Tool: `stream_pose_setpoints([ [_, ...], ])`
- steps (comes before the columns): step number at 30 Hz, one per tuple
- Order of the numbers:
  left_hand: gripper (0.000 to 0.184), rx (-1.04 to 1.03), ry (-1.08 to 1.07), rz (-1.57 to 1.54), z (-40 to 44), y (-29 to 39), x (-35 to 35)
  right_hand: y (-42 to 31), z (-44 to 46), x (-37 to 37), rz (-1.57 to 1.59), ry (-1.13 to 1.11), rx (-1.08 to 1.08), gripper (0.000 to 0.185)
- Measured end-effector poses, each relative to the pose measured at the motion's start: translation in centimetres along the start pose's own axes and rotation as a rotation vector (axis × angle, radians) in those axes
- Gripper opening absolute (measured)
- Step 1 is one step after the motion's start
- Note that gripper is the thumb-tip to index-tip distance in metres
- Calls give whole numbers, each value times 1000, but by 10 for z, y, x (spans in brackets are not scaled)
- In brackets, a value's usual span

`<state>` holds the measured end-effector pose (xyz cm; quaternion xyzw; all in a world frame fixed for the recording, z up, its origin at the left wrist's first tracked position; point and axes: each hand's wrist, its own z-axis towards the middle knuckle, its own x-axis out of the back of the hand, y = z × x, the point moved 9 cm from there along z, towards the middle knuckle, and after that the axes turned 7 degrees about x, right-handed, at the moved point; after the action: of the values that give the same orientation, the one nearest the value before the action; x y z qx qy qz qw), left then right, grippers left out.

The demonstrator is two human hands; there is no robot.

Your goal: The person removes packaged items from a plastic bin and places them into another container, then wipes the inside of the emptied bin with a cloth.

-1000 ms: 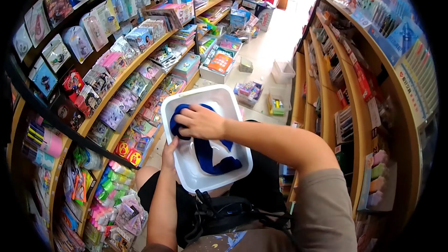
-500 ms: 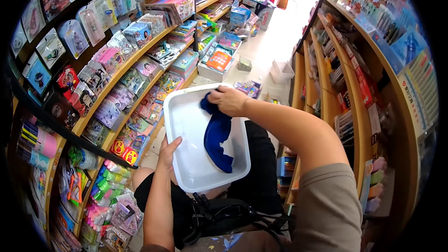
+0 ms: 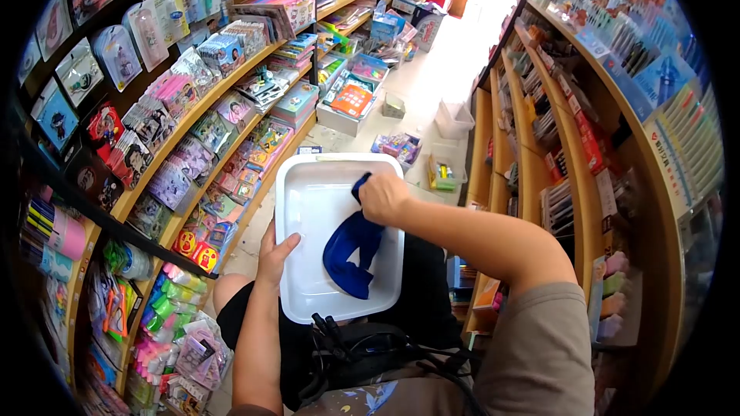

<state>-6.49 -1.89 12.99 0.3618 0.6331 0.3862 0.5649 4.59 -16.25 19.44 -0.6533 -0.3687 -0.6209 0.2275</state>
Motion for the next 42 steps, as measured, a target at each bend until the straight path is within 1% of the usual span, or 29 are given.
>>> stream_pose_setpoints([
  [2, 66, -19, -6, -24, -5, 4, 0, -20, -14, -23, 19, -54, 62, 22],
  [6, 63, -22, 45, -65, -11, 0, 6, -62, -52, -56, 156, -373, 30, 24],
  [8, 59, -17, 85, -65, -14, 1, 7, -76, -66, -79, 209, -493, 58, 27],
  [9, 58, -11, 90, -73, -12, -2, 10, -79, -71, -76, 260, -549, 57, 29],
  [12, 57, 21, 89, -108, -5, -12, 17, -49, -54, -53, 381, -375, -99, 30],
  [14, 57, 55, 73, -147, -2, -14, 15, -26, -35, -1, 401, -99, -134, 30],
  [16, 55, 62, 71, -168, 1, -16, 14, -12, -21, 29, 454, 209, -78, 36],
  [19, 53, 72, 52, -166, 5, -22, 14, -46, -4, 23, 126, 396, 306, 48],
  [20, 53, 72, 47, -164, 6, -23, 14, -69, -1, 11, 48, 294, 445, 53],
  [22, 52, 75, 59, -200, 6, -26, 15, -90, 7, -12, 123, 317, 567, 54],
  [23, 52, 82, 61, -211, 6, -27, 15, -90, 13, -24, 117, 320, 615, 54],
  [26, 51, 66, 75, -174, 3, -23, 18, -74, 3, -3, 91, 446, 598, 51],
  [27, 52, 70, 81, -166, 5, -23, 21, -64, -7, 16, 141, 530, 529, 49],
  [30, 54, 83, 90, -164, 10, -24, 24, -34, -22, 30, 268, 522, 167, 49],
  [31, 56, 87, 90, -171, 11, -22, 22, -32, -24, 24, 244, 497, 98, 53],
  [34, 55, 98, 59, -189, 8, -20, 16, -48, -15, 3, 257, 517, 154, 56],
  [38, 54, 102, 40, -151, 4, -26, 19, -46, 10, -11, 374, 774, -70, 53],
  [39, 54, 122, 38, -135, 3, -29, 21, -51, 12, -5, 406, 841, -68, 50],
  [40, 54, 142, 30, -119, 3, -31, 23, -60, 17, -1, 442, 825, 1, 49],
  [42, 54, 147, 27, -132, 4, -31, 21, -94, 20, 10, 423, 795, 270, 48],
])
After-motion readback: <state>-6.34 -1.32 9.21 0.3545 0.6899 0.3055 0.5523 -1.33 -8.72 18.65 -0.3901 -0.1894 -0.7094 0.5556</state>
